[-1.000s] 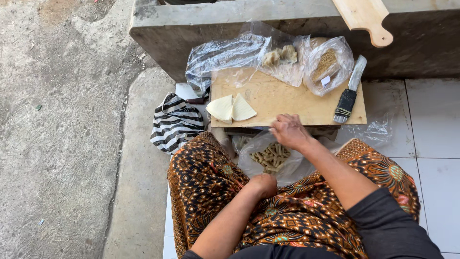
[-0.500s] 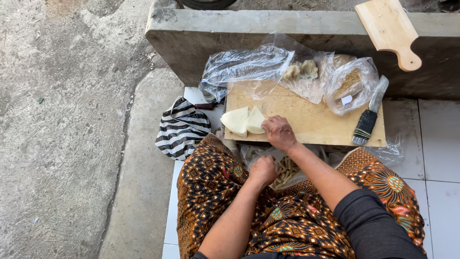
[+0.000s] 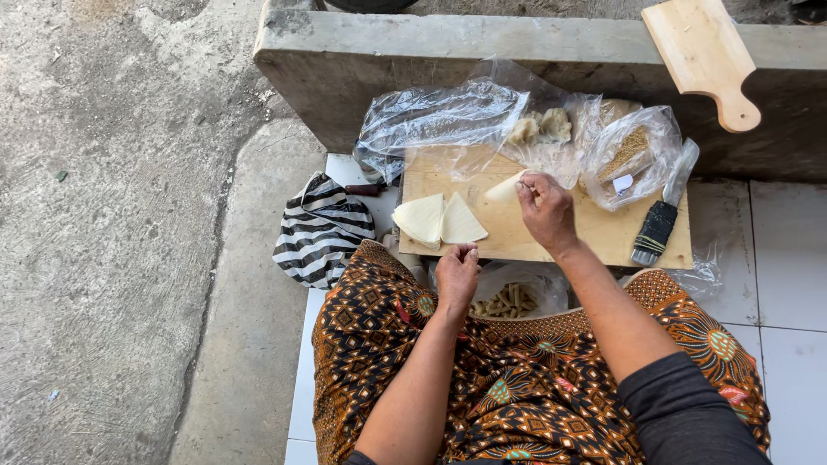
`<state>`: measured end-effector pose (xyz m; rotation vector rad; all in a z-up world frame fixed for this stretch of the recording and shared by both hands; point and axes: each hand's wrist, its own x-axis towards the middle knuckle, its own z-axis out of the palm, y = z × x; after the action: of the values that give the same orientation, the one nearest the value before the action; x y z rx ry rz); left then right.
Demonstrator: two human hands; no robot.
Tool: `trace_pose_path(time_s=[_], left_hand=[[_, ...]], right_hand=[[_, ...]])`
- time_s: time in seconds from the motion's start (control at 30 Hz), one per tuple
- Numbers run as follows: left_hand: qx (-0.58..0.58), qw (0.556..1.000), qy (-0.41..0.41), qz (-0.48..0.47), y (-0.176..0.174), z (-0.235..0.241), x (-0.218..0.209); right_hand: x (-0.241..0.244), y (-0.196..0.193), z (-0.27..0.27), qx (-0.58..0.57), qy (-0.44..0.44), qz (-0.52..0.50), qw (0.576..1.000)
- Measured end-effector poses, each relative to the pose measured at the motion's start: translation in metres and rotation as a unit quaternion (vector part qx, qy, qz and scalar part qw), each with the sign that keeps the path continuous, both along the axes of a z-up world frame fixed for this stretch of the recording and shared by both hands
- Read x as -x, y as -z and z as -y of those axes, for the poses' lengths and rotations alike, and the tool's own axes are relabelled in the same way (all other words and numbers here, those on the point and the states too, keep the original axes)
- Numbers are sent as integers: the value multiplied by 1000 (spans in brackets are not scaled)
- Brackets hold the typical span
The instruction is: The person places small amounts of a brown filling onto triangle-shaped pieces of dough, then folds the dough over the filling and rolls it into a cylinder, working with one piece at a time on a wooden board.
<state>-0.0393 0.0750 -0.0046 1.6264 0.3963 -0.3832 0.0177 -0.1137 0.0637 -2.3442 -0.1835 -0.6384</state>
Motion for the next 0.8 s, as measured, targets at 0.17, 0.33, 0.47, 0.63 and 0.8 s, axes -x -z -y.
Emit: trace_pose_path(time_s=[0.17, 0.33, 0.47, 0.63, 0.8], left_hand=[[-37, 998, 3, 43, -3, 7, -9], [-127, 979, 24, 156, -4, 21, -15], [-177, 973, 42, 141, 0, 29, -21], [-196, 978, 70, 21, 4, 27, -32], [28, 979, 103, -176, 2, 33, -28]], right_hand=[[18, -9, 13, 301, -141, -76, 940], [48, 6, 8, 277, -159, -44, 947], [43, 12, 15, 255, -154, -112, 948], [35, 11, 21, 211, -153, -130, 957], [26, 13, 29, 198, -177, -162, 950]])
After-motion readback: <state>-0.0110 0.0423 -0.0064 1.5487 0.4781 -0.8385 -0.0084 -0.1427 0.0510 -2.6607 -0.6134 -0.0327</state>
